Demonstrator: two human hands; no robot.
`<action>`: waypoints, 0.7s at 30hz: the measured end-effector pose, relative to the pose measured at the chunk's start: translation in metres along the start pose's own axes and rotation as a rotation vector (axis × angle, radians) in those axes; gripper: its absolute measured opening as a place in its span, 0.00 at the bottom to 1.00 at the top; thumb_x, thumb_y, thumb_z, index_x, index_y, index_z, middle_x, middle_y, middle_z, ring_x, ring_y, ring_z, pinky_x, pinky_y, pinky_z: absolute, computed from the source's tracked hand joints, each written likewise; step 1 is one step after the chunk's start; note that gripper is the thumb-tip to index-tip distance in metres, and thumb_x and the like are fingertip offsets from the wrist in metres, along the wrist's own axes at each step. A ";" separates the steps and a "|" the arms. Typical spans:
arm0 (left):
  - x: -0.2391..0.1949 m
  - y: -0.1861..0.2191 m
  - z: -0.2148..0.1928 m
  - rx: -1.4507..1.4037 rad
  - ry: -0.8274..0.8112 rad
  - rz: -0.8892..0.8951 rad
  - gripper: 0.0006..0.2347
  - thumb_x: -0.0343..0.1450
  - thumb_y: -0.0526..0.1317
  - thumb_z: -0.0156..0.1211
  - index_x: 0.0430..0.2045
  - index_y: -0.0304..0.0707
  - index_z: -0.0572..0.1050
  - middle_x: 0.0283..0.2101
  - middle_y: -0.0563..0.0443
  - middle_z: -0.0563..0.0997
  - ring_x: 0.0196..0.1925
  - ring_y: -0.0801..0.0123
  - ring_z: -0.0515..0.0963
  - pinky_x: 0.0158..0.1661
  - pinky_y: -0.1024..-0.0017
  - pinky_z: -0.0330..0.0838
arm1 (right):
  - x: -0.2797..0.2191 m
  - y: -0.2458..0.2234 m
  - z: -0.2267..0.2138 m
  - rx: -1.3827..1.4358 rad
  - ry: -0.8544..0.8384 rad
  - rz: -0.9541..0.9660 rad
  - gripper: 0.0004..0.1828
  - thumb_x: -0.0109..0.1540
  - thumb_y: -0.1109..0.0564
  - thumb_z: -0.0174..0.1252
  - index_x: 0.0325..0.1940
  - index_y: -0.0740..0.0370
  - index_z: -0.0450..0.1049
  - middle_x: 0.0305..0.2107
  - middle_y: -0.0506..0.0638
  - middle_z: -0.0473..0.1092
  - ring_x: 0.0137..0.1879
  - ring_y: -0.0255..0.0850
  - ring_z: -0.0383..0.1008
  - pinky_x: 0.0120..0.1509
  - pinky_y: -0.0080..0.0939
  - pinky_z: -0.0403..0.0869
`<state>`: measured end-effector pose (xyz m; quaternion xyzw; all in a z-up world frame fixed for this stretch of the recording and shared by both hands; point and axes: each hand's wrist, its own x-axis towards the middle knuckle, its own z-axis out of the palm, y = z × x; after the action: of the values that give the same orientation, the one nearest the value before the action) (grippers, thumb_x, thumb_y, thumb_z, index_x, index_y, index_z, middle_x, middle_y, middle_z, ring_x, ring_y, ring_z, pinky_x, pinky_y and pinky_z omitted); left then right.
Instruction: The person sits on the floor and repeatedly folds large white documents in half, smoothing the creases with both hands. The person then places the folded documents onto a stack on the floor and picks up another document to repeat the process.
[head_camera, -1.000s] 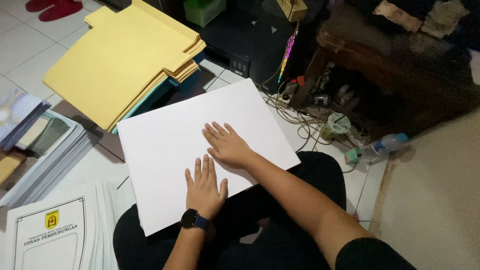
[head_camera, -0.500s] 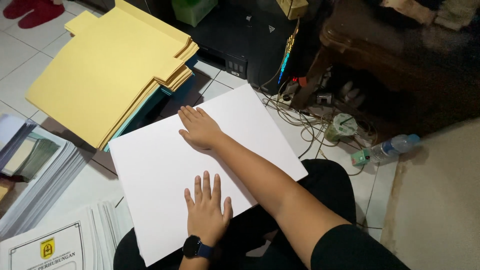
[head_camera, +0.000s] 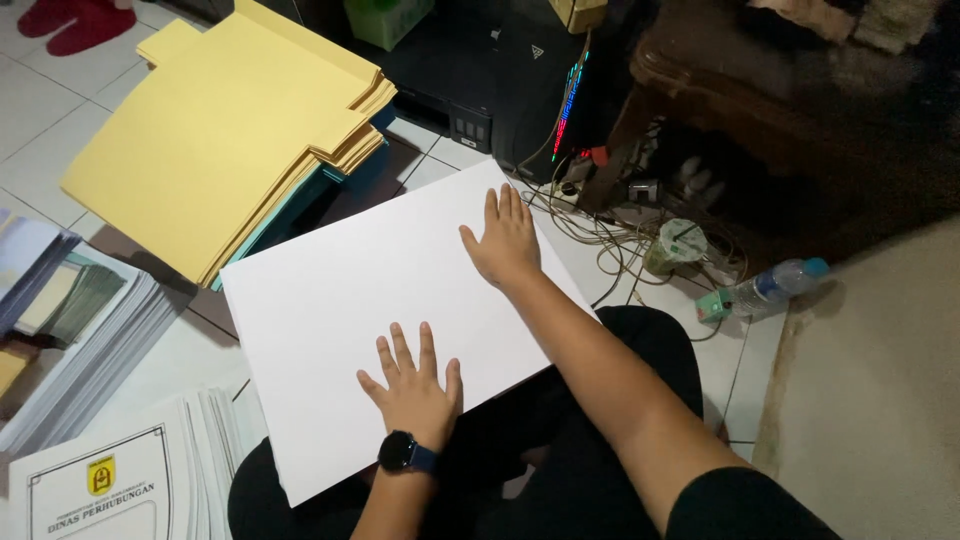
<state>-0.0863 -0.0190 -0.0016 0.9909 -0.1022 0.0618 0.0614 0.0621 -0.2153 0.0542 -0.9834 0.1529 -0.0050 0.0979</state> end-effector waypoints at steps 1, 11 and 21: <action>0.008 0.009 -0.014 0.001 -0.188 -0.063 0.31 0.74 0.62 0.30 0.74 0.55 0.46 0.77 0.39 0.44 0.78 0.45 0.42 0.64 0.30 0.39 | -0.016 0.003 -0.017 0.022 -0.066 -0.067 0.44 0.69 0.32 0.34 0.79 0.65 0.43 0.76 0.64 0.39 0.82 0.53 0.34 0.82 0.51 0.36; 0.165 -0.010 0.024 -0.057 -0.251 -0.162 0.31 0.79 0.58 0.22 0.74 0.35 0.46 0.78 0.40 0.44 0.80 0.51 0.40 0.71 0.43 0.32 | -0.036 0.011 -0.048 0.052 -0.178 -0.157 0.45 0.68 0.32 0.36 0.79 0.66 0.46 0.76 0.66 0.42 0.83 0.53 0.36 0.83 0.50 0.35; 0.252 -0.050 0.033 -0.046 -0.209 -0.219 0.29 0.80 0.53 0.20 0.74 0.35 0.47 0.78 0.42 0.45 0.80 0.54 0.36 0.72 0.44 0.24 | -0.031 0.010 -0.052 0.079 -0.206 -0.154 0.44 0.68 0.34 0.38 0.78 0.68 0.46 0.76 0.68 0.42 0.83 0.55 0.36 0.83 0.51 0.35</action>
<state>0.1728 -0.0245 -0.0058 0.9955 -0.0007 -0.0510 0.0797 0.0272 -0.2247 0.1042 -0.9829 0.0657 0.0824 0.1509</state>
